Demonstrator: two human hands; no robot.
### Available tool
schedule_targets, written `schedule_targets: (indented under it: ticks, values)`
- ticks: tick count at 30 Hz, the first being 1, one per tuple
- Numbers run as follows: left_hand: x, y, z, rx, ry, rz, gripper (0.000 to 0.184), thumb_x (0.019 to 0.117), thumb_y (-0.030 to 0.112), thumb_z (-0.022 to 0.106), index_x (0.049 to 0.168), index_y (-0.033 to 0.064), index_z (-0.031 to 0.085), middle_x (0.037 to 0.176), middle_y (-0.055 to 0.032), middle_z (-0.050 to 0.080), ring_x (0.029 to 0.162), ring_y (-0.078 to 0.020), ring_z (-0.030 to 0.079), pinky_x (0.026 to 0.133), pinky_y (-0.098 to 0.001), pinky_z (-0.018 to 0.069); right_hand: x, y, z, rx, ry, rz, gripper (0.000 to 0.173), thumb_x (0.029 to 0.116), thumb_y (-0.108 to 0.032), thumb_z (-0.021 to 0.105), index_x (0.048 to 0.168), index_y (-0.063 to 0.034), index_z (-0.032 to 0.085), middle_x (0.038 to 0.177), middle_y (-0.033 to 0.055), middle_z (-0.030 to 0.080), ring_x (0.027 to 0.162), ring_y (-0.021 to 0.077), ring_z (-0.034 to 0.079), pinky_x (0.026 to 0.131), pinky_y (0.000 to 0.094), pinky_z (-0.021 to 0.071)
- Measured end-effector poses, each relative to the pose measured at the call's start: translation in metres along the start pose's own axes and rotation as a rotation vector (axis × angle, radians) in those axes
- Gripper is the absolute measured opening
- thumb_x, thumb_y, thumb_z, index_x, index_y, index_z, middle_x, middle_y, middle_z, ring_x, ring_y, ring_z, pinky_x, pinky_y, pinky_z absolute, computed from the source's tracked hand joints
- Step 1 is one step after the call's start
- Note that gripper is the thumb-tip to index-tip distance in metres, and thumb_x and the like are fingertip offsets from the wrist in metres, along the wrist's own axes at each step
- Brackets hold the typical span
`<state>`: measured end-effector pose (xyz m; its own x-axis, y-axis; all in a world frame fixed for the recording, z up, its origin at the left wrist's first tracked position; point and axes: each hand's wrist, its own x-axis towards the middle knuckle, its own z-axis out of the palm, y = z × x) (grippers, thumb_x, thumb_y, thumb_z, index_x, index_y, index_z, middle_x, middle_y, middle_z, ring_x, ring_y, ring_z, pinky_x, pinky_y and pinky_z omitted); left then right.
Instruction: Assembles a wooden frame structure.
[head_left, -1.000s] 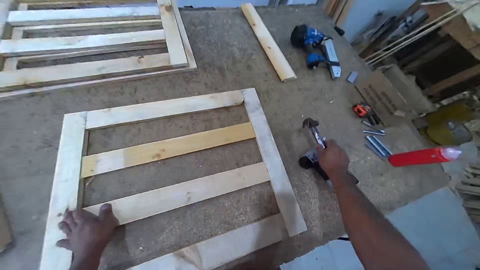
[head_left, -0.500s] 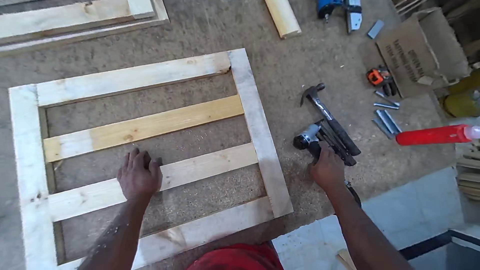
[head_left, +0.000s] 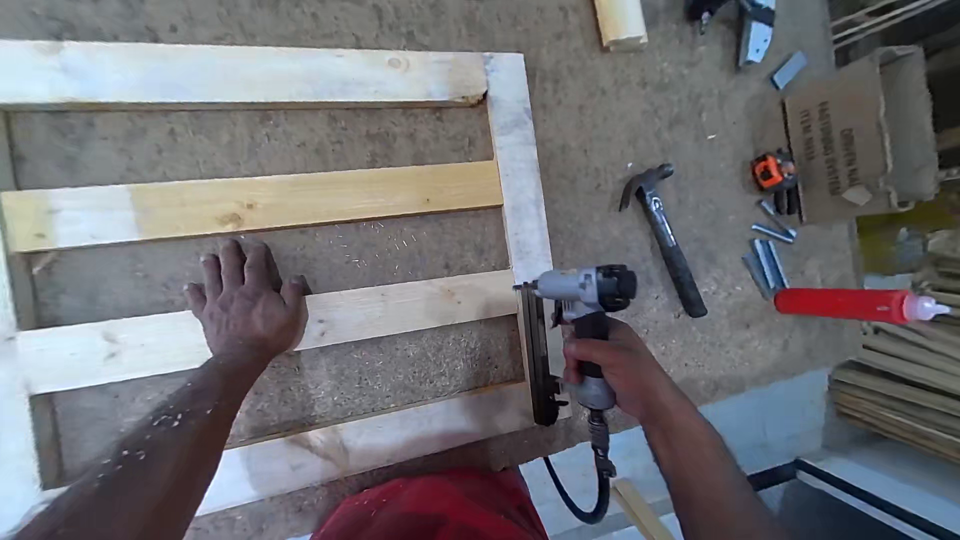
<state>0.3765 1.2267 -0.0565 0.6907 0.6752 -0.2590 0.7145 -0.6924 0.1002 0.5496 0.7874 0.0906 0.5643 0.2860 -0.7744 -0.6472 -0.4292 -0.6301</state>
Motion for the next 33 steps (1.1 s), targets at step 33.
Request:
schedule_targets:
  ticks: [33]
  values:
    - [0.004, -0.005, -0.004, -0.13, -0.034, -0.025, 0.078, 0.0906, 0.062, 0.033, 0.158, 0.024, 0.037, 0.172, -0.0097, 0.019, 0.158, -0.0377, 0.013, 0.118, -0.0693, 0.0183, 0.033, -0.005, 0.071, -0.767, 0.374, 0.074, 0.029, 0.0998, -0.035, 0.066, 0.091, -0.0071, 0.066, 0.061, 0.0093, 0.063, 0.049, 0.0233, 0.061, 0.049, 0.0425, 0.0553]
